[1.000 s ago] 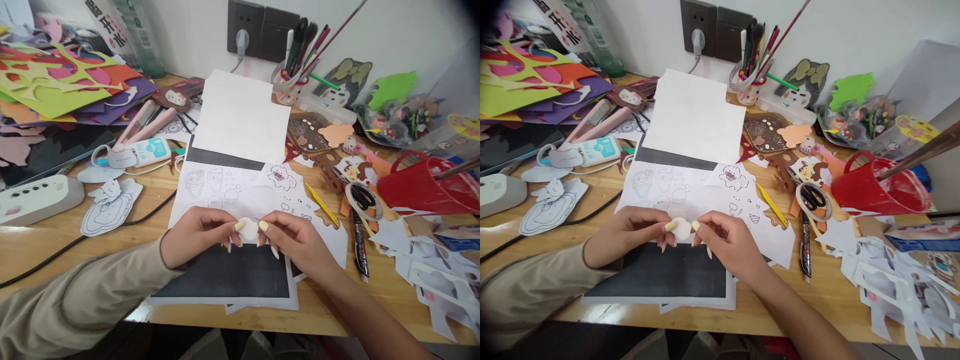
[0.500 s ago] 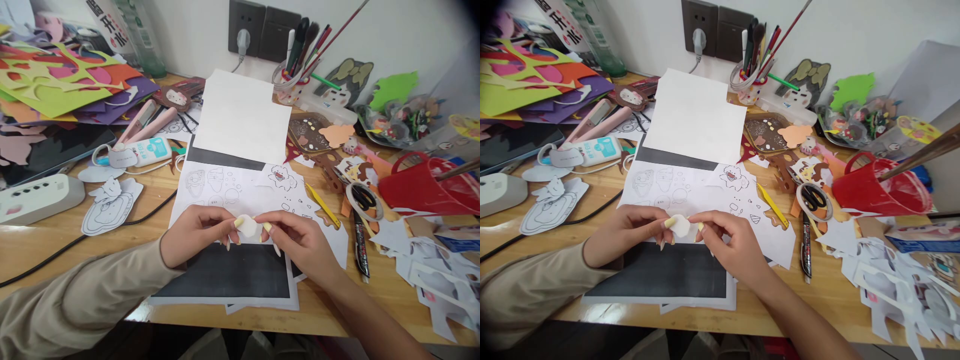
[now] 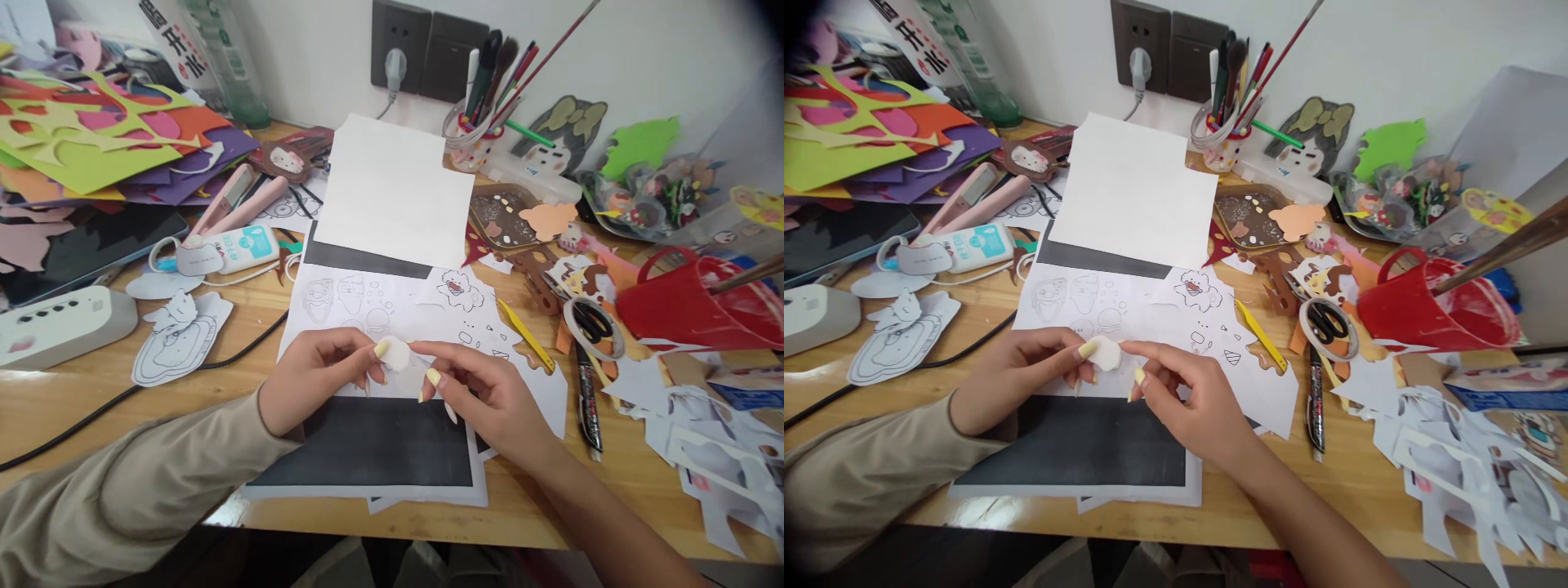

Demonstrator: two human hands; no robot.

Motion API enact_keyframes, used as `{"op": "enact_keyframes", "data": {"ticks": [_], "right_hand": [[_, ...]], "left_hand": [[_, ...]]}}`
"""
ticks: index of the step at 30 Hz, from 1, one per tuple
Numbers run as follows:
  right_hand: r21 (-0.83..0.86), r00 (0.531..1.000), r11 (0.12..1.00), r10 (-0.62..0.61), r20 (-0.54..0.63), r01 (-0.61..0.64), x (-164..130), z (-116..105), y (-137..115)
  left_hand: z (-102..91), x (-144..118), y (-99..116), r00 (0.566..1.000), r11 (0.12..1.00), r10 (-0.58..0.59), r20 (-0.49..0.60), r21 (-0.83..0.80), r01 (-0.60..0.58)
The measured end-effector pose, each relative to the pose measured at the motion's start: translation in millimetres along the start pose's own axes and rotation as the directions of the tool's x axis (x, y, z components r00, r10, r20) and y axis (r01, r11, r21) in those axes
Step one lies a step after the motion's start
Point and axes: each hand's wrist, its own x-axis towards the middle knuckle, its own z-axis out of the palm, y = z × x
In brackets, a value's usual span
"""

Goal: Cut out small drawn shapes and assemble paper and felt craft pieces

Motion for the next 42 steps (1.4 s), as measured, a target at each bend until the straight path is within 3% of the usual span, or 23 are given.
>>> {"op": "enact_keyframes", "data": {"ticks": [11,13,17,22,26,28,32,36,39,42], "right_hand": [[-0.031,0.989,0.999,0.011,0.145,-0.007,-2,0,0],[-0.063,0.996,0.998,0.009,0.084,-0.003,0,-4,-1],[-0.224,0.985,0.972,0.026,-0.173,-0.065,-1,-15,-6],[-0.594,0.948,0.771,0.042,-0.315,-0.232,-22,-34,-5],[-0.689,0.806,0.559,-0.061,-0.589,-0.462,-49,-56,11],[-0.719,0.747,0.440,-0.148,-0.649,-0.538,-60,-70,20],[-0.764,0.739,0.271,-0.208,-0.640,-0.586,-68,-93,33],[-0.784,0.737,0.213,-0.268,-0.621,-0.583,-52,-110,42],[-0.819,0.798,0.188,-0.191,-0.571,-0.541,-33,-119,44],[-0.844,0.851,0.139,-0.008,-0.525,-0.518,-18,-126,46]], "left_hand": [[0.4,-1,-1,0.998,1.000,0.023,-0.055,0.016,-0.022],[1.2,-1,-1,0.998,1.000,0.029,-0.050,0.003,-0.029],[1.6,0,-1,0.999,0.997,0.045,-0.026,-0.056,-0.046],[0.6,1,-3,0.999,0.988,0.048,-0.010,-0.146,-0.049],[1.0,1,-3,0.998,0.981,0.036,0.053,-0.190,-0.025],[1.7,1,-3,0.997,0.978,0.019,0.070,-0.207,-0.004],[2.6,2,-5,0.997,0.972,-0.009,0.074,-0.234,0.026],[2.5,1,-6,0.996,0.971,0.007,0.086,-0.237,0.013],[2.0,-1,-4,0.997,0.972,0.049,0.062,-0.234,-0.033],[1.5,-2,-3,0.997,0.969,0.064,0.041,-0.242,-0.052]]}}
